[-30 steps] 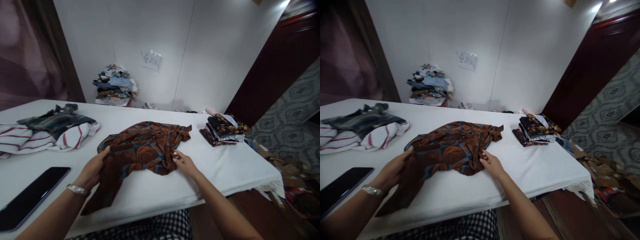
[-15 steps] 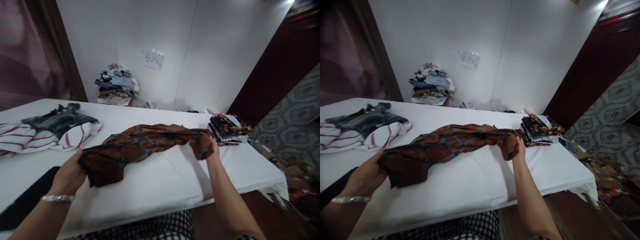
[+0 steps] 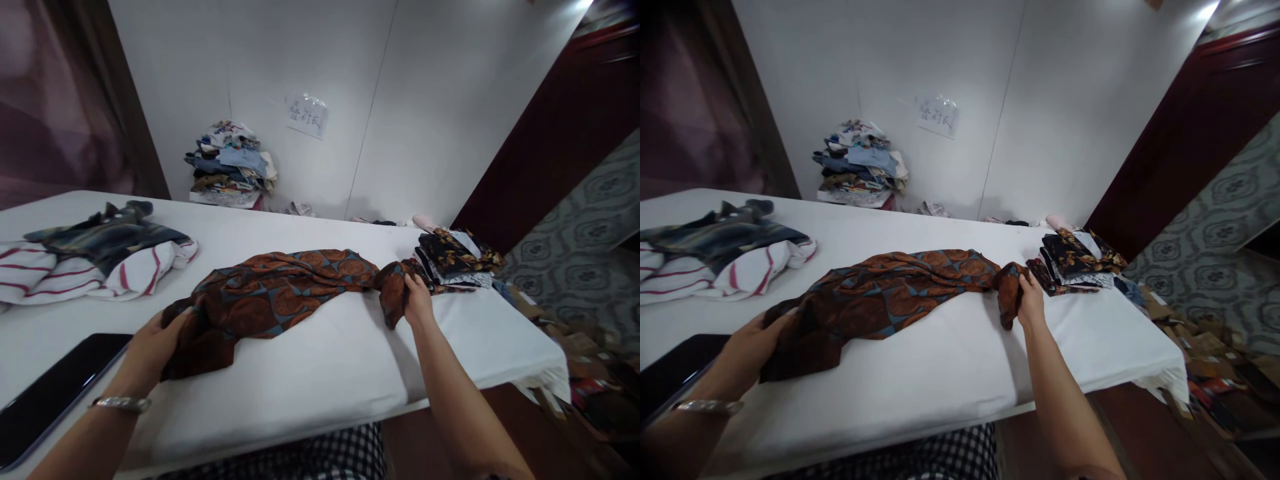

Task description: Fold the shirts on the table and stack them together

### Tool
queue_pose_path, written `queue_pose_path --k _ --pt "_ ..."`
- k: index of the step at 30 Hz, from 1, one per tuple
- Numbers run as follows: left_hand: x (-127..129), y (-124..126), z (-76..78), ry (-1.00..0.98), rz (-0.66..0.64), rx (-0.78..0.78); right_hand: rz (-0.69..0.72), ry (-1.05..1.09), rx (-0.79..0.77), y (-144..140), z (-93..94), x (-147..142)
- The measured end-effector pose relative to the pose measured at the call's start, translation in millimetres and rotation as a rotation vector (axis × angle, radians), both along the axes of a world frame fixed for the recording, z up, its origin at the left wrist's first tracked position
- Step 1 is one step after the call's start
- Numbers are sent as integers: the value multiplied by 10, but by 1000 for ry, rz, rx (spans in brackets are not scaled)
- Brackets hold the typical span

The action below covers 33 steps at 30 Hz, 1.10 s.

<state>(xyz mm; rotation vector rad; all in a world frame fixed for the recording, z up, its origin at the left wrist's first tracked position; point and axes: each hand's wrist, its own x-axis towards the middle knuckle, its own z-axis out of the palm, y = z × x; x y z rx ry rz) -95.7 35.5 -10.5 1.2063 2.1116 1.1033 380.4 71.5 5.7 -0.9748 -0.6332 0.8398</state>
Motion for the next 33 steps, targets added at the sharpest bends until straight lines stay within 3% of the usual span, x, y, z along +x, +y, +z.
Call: queue_pose_path --k 3,6,8,9,11,13,17,20,26,30,33 --pt "81 19 -17 197 -100 -82 57 -169 105 197 326 -409" --pt "227 -23 40 440 -237 -73 406 -383 331 422 696 -938" --pt "325 -74 66 485 -305 -100 624 -436 319 586 833 -1211" --pt "358 -103 64 494 -334 -127 667 -463 278 664 841 -1297" --pt "376 -170 26 511 -382 -188 644 -528 164 794 726 -1354" --pt "335 -245 -38 519 -419 -200 547 -638 66 870 481 -1267" --pt "219 -388 -131 456 -461 -139 333 -990 -3 863 -59 -799" --pt "233 -435 -150 460 -465 -143 201 -1138 -111 807 -306 -414" --pt "413 -316 -246 767 -503 -21 181 -1165 -296 805 -568 -91" --pt "344 -213 -152 560 -442 -109 179 -1106 -283 789 -608 -86" --pt "193 -205 73 342 -259 -73 215 -1055 -225 684 -573 -63"
